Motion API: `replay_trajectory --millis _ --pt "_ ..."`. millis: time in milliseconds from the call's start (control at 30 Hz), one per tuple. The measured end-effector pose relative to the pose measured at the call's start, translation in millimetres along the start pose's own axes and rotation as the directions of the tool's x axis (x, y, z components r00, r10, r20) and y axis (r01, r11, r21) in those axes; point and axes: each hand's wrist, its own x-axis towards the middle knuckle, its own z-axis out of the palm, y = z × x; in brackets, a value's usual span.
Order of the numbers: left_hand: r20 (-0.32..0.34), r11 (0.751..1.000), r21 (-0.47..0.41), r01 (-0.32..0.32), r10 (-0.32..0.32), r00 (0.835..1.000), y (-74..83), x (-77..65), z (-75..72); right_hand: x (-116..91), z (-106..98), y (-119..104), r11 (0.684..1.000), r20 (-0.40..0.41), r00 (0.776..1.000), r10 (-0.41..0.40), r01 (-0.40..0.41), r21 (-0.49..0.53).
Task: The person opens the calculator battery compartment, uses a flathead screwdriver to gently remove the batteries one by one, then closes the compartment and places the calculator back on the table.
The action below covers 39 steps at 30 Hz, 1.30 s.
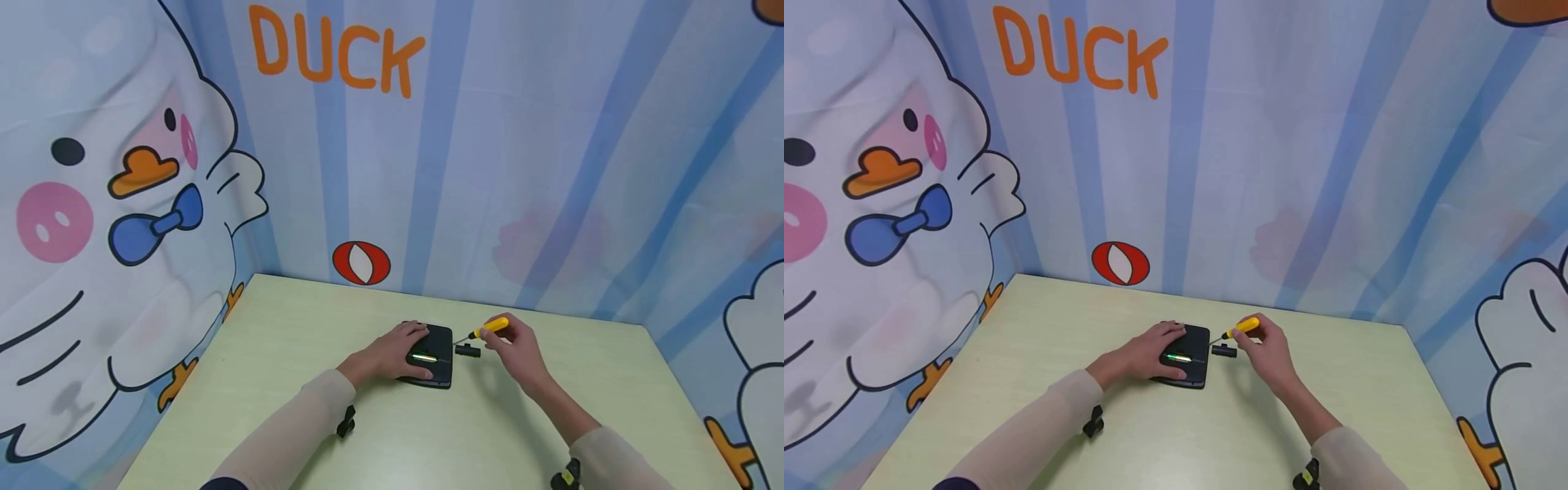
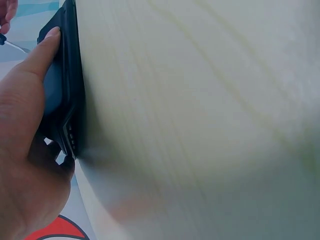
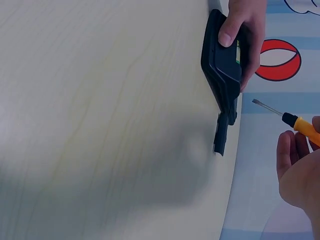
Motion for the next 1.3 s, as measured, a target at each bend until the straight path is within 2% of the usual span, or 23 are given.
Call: replay_trajectory --millis 333,600,667,833,1100,1300 --pt "0.006 1.000 0.006 0.012 -0.012 1.000 -1.6 1.0 2.1 3.0 8.8 -3.2 0.999 0.018 1.000 0.003 -0.004 0.052" --pt "0.014 0.999 -0.010 0.038 -0.038 0.999 0.4 -0.3 0.5 3.7 18.0 -9.6 0.999 0.024 0.999 0.035 -0.036 0.036" --pt "0.013 0.999 -0.012 0.039 -0.039 0.999 1.0 -0.4 -0.2 2.3 20.4 -16.4 0.999 0.028 0.999 0.045 -0.046 0.024" --pt "0.010 1.000 -0.010 0.029 -0.029 1.000 0.2 1.0 0.7 3.6 25.5 -15.8 0.999 0.030 0.998 0.051 -0.051 0.010" --pt "0.007 0.999 -0.011 0.033 -0.033 0.999 0.9 2.0 0.6 7.8 29.7 -12.5 0.999 0.037 0.999 0.028 -0.029 0.022" --pt "0.006 0.999 -0.015 0.034 -0.033 0.999 0.6 2.2 0.3 4.9 34.1 -11.0 1.000 0.038 0.999 -0.012 0.012 -0.019"
